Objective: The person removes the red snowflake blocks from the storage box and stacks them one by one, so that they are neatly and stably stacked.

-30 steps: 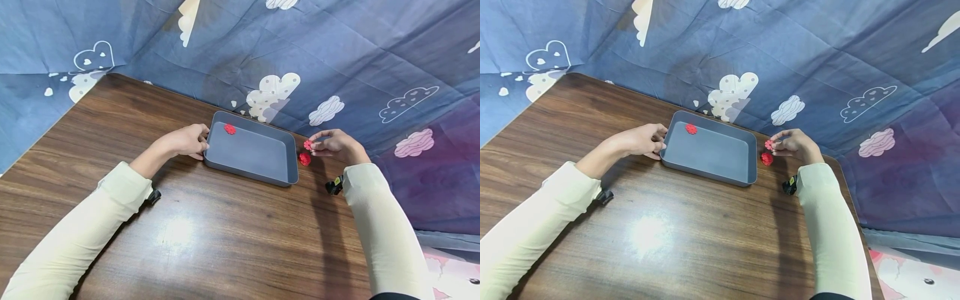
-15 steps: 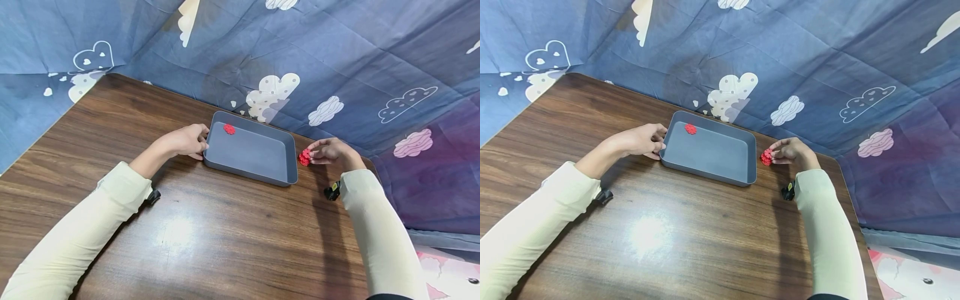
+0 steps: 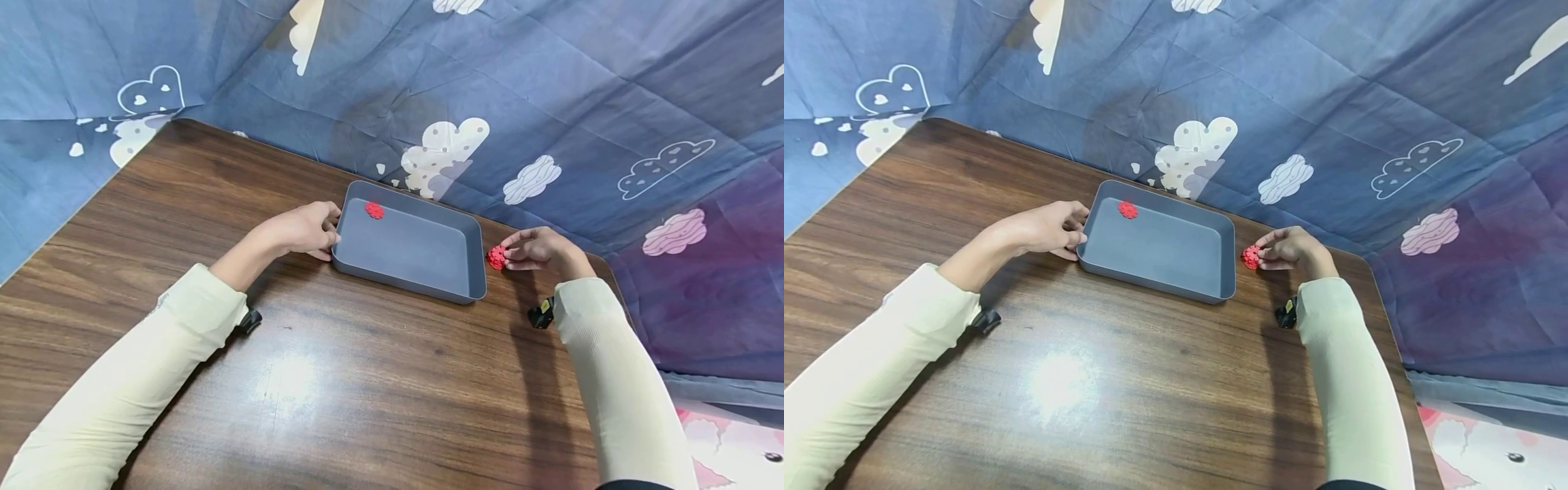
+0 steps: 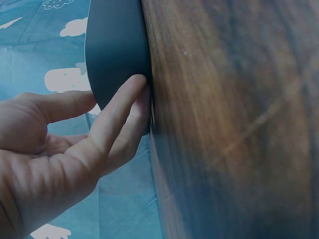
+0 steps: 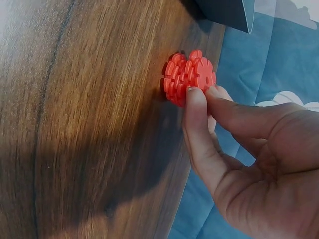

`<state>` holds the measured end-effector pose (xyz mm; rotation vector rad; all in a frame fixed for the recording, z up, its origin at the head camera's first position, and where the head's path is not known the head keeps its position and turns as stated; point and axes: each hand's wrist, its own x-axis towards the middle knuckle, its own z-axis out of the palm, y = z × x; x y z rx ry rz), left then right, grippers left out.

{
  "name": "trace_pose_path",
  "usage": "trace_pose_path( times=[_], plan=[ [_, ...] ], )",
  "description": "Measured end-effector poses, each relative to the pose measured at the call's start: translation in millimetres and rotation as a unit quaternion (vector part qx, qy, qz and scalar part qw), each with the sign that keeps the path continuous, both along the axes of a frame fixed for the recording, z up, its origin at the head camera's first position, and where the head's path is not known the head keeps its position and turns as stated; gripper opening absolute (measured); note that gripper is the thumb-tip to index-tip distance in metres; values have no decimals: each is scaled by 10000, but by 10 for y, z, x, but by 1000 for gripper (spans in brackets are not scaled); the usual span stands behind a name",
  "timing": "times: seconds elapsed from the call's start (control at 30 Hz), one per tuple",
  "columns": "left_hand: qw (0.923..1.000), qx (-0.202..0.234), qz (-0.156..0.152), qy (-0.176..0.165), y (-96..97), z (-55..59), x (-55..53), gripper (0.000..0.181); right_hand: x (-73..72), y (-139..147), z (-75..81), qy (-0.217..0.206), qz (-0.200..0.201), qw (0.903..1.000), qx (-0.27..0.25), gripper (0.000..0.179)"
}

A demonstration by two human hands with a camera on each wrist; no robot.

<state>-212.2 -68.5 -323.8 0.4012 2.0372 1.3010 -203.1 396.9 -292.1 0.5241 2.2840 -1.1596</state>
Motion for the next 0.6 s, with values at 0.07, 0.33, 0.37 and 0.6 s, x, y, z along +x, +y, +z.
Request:
trace_pose_path(
  times=[0.07, 0.33, 0.37, 0.6],
  plan=[
    [10000, -2, 11, -9, 2, -2, -4, 58, 3, 5, -1, -12, -8, 10000, 15, 40],
    [10000, 38, 57, -14, 4, -6, -11, 57, 17, 30, 21, 24, 97, 9998, 152, 40],
    [10000, 51, 57, -12, 3, -5, -9, 57, 14, 34, 28, 37, 75, 9999, 144, 39],
    [10000, 60, 66, -24, 3, -2, -6, 57, -31, -49, 151, 234, 111, 9996, 145, 27]
  ],
)
